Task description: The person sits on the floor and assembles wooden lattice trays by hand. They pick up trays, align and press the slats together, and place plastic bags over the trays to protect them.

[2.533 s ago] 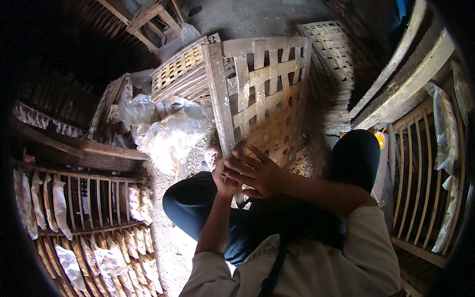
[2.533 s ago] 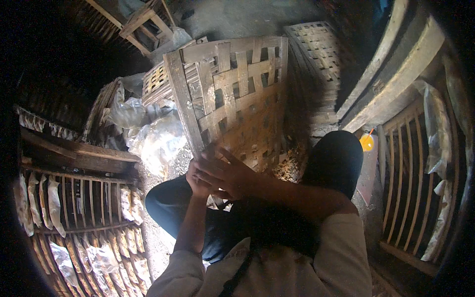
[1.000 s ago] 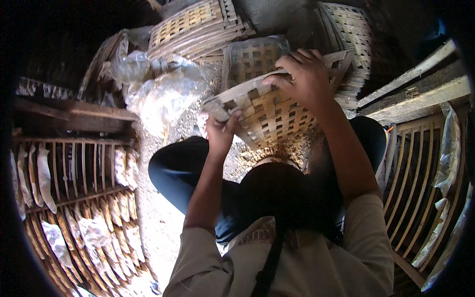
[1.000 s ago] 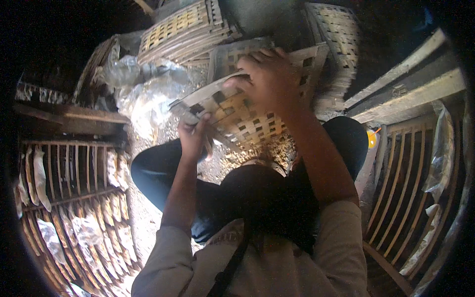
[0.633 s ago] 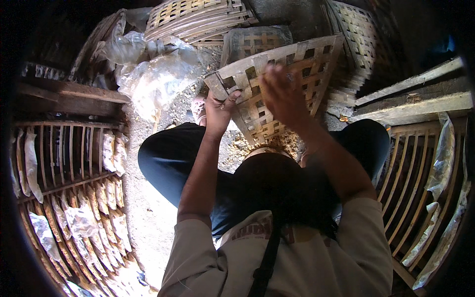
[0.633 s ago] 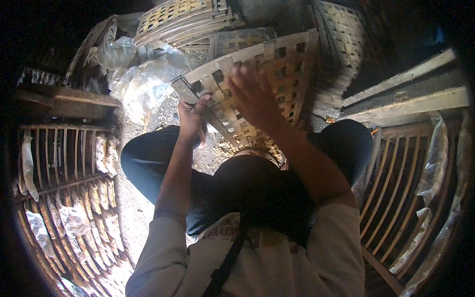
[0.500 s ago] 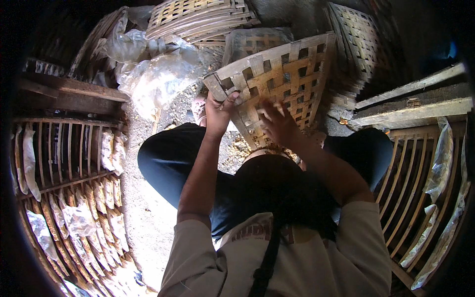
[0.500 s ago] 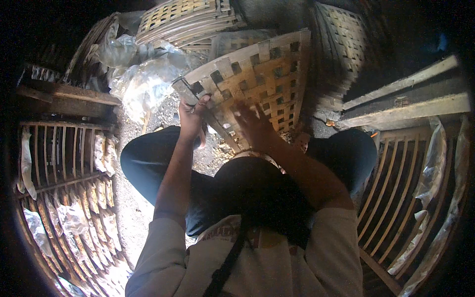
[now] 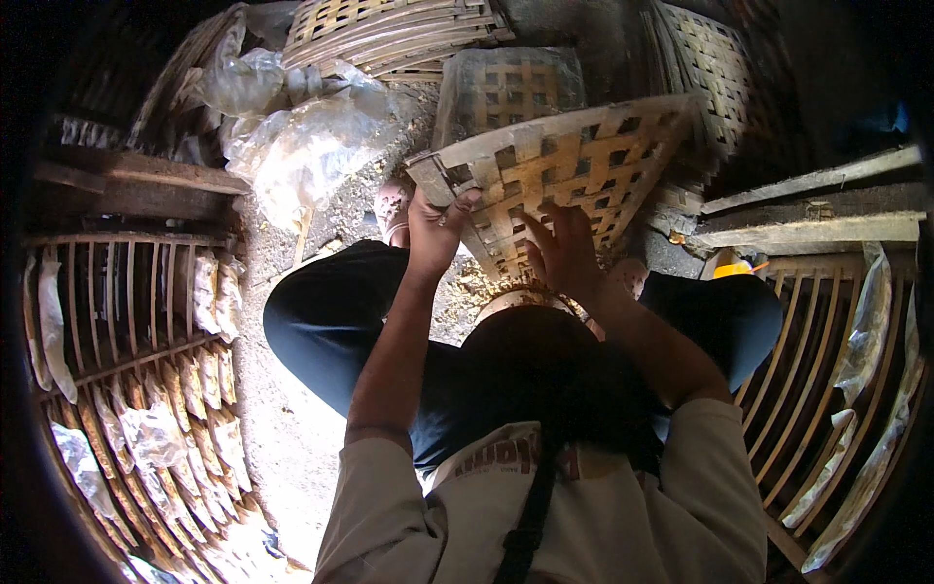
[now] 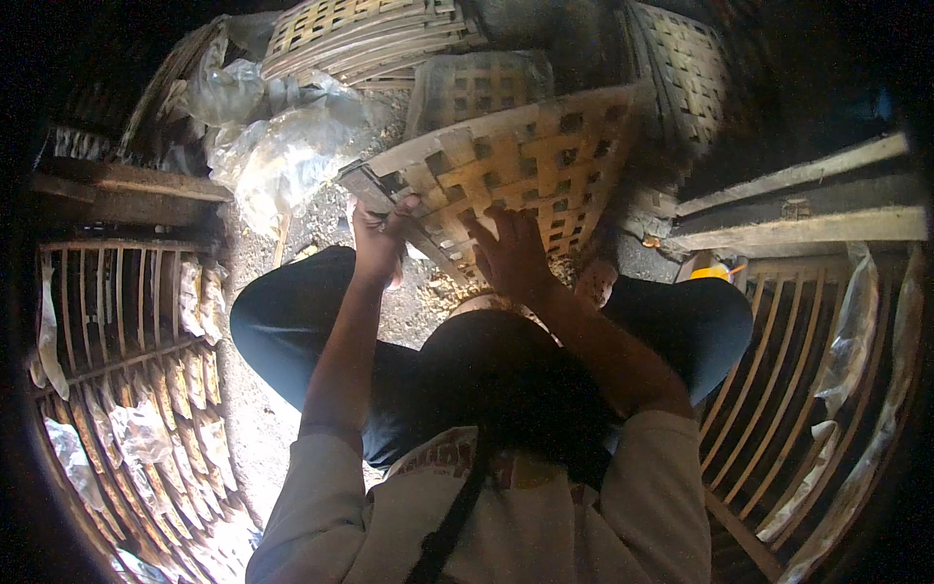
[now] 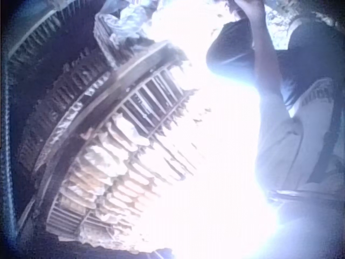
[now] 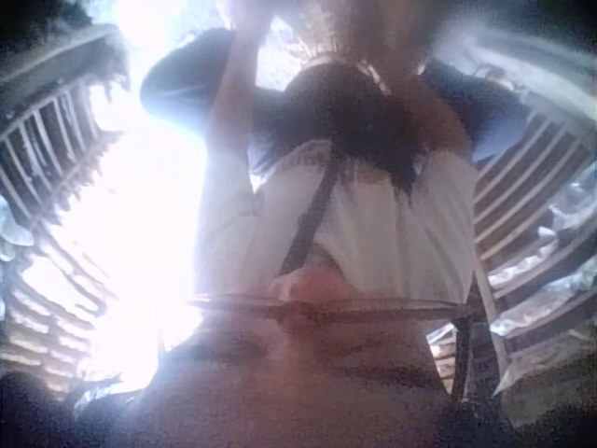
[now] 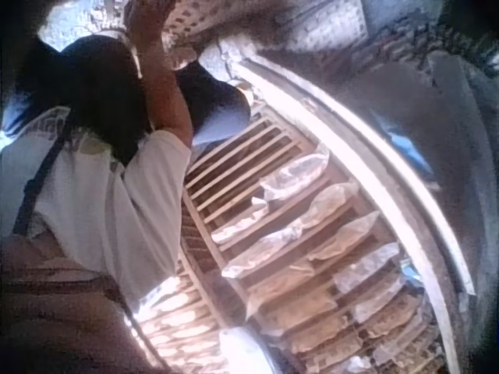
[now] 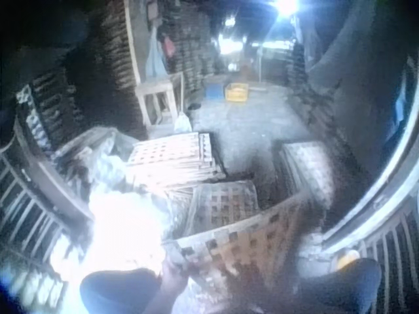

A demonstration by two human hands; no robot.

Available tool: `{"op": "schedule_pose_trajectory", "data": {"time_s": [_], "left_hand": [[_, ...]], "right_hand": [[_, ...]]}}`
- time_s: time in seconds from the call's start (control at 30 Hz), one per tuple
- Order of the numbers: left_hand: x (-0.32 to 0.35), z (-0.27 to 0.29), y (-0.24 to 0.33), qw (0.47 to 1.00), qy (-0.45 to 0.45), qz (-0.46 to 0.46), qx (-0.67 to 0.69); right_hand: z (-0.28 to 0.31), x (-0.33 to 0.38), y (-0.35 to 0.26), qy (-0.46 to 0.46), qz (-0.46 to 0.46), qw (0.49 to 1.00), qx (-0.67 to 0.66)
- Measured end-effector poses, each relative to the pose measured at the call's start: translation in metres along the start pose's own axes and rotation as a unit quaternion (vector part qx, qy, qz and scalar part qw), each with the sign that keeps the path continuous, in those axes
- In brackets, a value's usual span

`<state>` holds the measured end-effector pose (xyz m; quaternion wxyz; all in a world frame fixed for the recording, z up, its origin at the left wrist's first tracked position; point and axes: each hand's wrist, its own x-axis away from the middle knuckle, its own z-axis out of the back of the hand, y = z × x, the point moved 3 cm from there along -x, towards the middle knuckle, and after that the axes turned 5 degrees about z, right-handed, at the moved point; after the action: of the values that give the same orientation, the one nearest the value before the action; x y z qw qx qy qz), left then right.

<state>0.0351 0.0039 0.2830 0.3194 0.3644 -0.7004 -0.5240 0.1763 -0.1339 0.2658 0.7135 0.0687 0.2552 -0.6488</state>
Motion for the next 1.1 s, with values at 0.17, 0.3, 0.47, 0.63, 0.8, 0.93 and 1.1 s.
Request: {"op": "schedule_pose_trajectory", "data": {"time_s": [0.17,0.3,0.47,0.63,0.8,0.93,1.1], "left_hand": [[0.001,-0.007,0.004,0.999,-0.02,-0.012,-0.022],[-0.001,-0.005,0.004,1.0,-0.011,-0.019,-0.017],[0.001,-0.011,0.005,1.0,-0.015,-0.015,-0.006],[0.001,-0.011,0.001,1.0,-0.002,-0.022,0.003],[0.0,-0.014,-0.001,1.0,-0.004,-0.018,0.012],[-0.001,0.001,-0.013,1.0,0.002,-0.02,0.011],[0.0,0.013,-0.023,0.996,-0.016,-0.019,0.083]], "right_hand": [[0.005,-0.009,0.009,-0.022,-0.015,0.996,0.089],[-0.003,0.001,0.011,0.01,0.05,0.998,0.03],[0.023,-0.034,-0.001,0.027,0.028,0.999,0.037],[0.015,-0.016,-0.002,0.001,0.046,0.999,0.029],[0.023,-0.023,-0.001,-0.013,0.018,0.999,0.048],[0.005,-0.002,0.003,-0.02,0.047,0.998,0.025],[0.054,-0.006,0.034,0.172,-0.053,0.982,0.059]]}}
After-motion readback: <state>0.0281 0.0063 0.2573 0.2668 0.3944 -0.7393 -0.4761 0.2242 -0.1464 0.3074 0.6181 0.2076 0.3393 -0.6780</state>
